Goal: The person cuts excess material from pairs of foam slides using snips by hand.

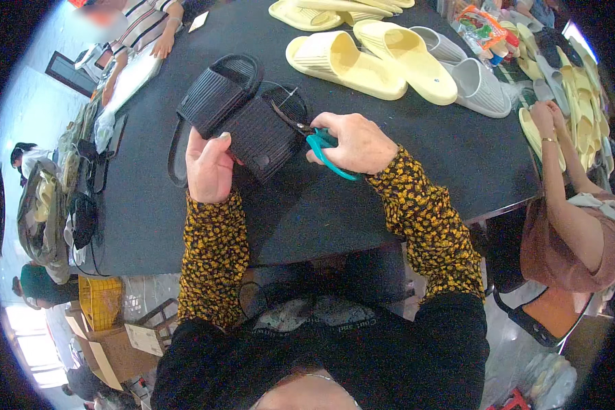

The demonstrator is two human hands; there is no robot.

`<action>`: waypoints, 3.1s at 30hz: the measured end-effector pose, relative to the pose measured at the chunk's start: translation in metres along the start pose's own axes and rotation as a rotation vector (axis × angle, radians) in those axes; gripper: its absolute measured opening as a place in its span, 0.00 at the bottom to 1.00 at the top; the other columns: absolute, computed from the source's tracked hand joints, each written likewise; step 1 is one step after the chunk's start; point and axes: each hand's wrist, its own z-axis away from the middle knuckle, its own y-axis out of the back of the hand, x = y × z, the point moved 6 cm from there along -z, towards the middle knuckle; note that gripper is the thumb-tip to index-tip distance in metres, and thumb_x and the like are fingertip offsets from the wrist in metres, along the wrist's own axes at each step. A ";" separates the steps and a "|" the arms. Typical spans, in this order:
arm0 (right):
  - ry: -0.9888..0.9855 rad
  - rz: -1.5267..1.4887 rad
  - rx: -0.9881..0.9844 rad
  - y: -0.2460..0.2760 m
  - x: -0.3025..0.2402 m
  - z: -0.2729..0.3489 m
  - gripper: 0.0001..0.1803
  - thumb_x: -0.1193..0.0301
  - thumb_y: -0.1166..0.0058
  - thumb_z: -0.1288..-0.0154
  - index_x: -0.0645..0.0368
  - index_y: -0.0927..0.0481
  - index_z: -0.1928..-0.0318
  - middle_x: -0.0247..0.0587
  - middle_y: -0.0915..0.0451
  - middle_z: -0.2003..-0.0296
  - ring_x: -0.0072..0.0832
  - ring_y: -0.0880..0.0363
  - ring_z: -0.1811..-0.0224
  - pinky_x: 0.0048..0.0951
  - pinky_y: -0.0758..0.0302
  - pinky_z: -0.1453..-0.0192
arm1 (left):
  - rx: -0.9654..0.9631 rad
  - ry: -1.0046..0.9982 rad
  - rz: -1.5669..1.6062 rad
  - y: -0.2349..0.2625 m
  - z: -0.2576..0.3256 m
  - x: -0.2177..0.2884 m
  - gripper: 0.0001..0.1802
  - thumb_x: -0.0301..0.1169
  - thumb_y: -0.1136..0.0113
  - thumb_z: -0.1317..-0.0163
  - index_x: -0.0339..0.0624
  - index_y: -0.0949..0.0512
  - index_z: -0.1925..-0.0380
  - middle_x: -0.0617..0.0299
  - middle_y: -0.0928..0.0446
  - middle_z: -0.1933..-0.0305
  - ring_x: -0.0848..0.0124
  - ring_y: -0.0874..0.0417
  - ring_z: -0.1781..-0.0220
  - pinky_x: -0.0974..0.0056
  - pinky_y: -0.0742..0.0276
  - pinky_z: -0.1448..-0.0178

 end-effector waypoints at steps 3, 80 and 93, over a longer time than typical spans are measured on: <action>-0.110 0.045 -0.052 -0.001 0.001 -0.001 0.26 0.57 0.37 0.52 0.61 0.23 0.55 0.48 0.18 0.72 0.39 0.18 0.66 0.33 0.25 0.59 | -0.015 -0.010 -0.040 0.006 0.001 -0.002 0.25 0.17 0.53 0.44 0.33 0.35 0.43 0.53 0.26 0.47 0.65 0.21 0.52 0.63 0.23 0.51; 0.098 -0.014 0.380 0.033 -0.031 0.003 0.25 0.61 0.35 0.50 0.56 0.27 0.53 0.48 0.22 0.75 0.46 0.21 0.69 0.39 0.26 0.64 | -0.391 -0.079 -0.285 -0.030 0.016 0.001 0.31 0.11 0.53 0.42 0.36 0.40 0.37 0.58 0.32 0.39 0.68 0.30 0.38 0.65 0.37 0.35; 0.169 0.247 0.525 0.040 -0.040 0.008 0.25 0.62 0.34 0.51 0.56 0.29 0.54 0.45 0.24 0.79 0.43 0.22 0.75 0.40 0.27 0.69 | -0.320 -0.142 -0.454 -0.038 0.013 0.003 0.28 0.14 0.48 0.44 0.33 0.35 0.41 0.58 0.25 0.47 0.73 0.24 0.47 0.68 0.30 0.44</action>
